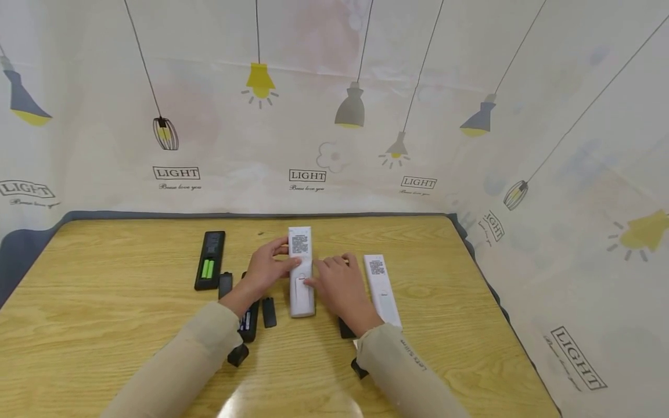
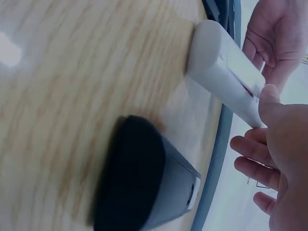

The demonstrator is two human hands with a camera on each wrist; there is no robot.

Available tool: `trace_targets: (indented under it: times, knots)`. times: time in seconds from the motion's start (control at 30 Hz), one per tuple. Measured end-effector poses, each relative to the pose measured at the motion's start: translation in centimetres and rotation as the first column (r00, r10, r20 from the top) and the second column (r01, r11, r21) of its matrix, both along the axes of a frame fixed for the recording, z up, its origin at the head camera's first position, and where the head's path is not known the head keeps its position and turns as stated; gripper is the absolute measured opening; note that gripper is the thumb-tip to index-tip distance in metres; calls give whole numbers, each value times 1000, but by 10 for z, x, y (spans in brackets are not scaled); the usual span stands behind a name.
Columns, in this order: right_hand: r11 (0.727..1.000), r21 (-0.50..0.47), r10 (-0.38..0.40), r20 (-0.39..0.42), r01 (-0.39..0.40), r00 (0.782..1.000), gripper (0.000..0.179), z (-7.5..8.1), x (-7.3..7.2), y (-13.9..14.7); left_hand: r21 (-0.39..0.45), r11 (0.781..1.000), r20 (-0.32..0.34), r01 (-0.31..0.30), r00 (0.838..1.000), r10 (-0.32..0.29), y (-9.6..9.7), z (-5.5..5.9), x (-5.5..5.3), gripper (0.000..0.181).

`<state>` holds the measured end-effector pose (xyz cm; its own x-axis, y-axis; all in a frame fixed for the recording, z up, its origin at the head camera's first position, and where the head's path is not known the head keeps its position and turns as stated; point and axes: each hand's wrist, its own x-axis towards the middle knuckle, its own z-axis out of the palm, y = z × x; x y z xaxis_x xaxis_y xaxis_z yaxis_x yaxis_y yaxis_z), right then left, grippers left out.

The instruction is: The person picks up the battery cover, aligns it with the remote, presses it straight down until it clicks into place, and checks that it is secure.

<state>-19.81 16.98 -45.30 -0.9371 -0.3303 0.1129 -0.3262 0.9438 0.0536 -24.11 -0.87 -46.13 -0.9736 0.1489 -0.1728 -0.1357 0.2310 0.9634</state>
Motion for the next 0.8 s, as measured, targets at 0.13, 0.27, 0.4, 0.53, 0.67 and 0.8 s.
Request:
trace_targets:
  times: [0.13,0.27,0.4,0.53,0.67,0.8]
  knots:
    - [1000,-2,10,3,-10,1000,51,-5,-2,-1,0,1000,-3,-2,1000,2,0,0,0,58]
    - [1000,-3,16,2,-16,1000,51,-7,-2,-1,2,1000,-2,-4,1000,4,0,0,0,58]
    - [1000,-2,20,3,-20,1000,51,-7,-1,-2,-2,1000,7,-8,1000,8,-1,0,0,58]
    - [1000,-4,21,1,-21,1000,51,-6,0,-3,0,1000,5,-5,1000,5,-1,-1,1,59]
    - [1000,-13,16,16,-15,1000,53,-5,0,-3,6,1000,11,-2,1000,2,-1,0,1,59]
    - [1000,-17,8,31,-8,999,55,-5,0,-3,9,1000,12,2,1000,-2,-1,0,2,59]
